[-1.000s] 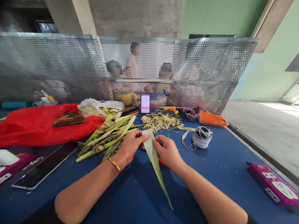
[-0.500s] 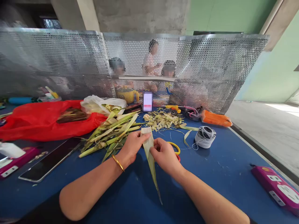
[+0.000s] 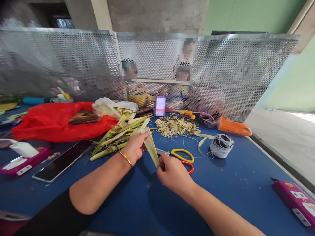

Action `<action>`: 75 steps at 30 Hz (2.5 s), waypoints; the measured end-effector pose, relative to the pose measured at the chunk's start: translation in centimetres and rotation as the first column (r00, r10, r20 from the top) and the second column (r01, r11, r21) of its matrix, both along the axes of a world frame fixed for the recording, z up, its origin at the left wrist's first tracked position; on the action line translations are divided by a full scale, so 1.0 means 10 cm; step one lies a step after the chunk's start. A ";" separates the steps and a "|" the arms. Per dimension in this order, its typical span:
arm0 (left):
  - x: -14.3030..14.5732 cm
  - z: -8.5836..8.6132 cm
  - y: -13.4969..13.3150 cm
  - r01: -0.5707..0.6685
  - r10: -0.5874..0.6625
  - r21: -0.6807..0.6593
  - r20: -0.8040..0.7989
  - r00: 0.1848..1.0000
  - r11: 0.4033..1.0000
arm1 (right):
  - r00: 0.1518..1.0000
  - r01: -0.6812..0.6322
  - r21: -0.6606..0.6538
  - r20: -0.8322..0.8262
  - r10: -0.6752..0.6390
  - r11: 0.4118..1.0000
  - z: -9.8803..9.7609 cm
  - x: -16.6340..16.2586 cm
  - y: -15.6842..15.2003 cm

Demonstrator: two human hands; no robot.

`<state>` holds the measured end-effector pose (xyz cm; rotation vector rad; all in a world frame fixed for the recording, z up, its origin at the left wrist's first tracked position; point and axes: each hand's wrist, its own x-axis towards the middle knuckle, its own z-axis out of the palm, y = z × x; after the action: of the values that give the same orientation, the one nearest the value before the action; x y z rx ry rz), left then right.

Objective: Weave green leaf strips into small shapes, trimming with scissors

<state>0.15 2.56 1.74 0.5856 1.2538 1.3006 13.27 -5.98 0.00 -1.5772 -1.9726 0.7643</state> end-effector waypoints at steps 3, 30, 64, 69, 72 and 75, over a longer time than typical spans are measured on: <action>-0.01 -0.06 0.07 -0.032 0.033 0.048 -0.015 0.999 0.998 | 0.994 -0.109 -0.034 0.003 0.109 0.993 0.05 -0.03 -0.13; 0.30 -0.15 -0.43 0.411 -0.339 0.375 -0.244 0.909 0.831 | 0.745 0.173 -0.035 -0.649 -0.154 0.984 0.15 0.31 0.25; 0.14 -0.05 -0.32 0.337 0.026 0.507 -0.582 0.813 0.793 | 0.747 0.114 -0.154 -0.638 -0.187 0.981 0.11 0.11 0.10; 0.17 -0.02 -0.44 0.481 0.046 0.553 -0.687 0.725 0.680 | 0.748 0.127 -0.088 -0.646 -0.154 0.988 0.05 0.11 0.13; 0.18 -0.02 -0.49 0.527 -0.045 0.526 -0.678 0.733 0.668 | 0.739 0.139 -0.084 -0.654 -0.160 0.987 0.03 0.11 0.14; 0.16 -0.04 -0.44 0.498 -0.226 0.414 -0.551 0.803 0.762 | 0.728 0.096 -0.147 -0.664 -0.171 0.984 0.06 0.11 0.15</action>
<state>1.78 -1.86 1.32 1.5734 1.0464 1.1911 14.41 -4.44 0.57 -1.2200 -1.2815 1.1914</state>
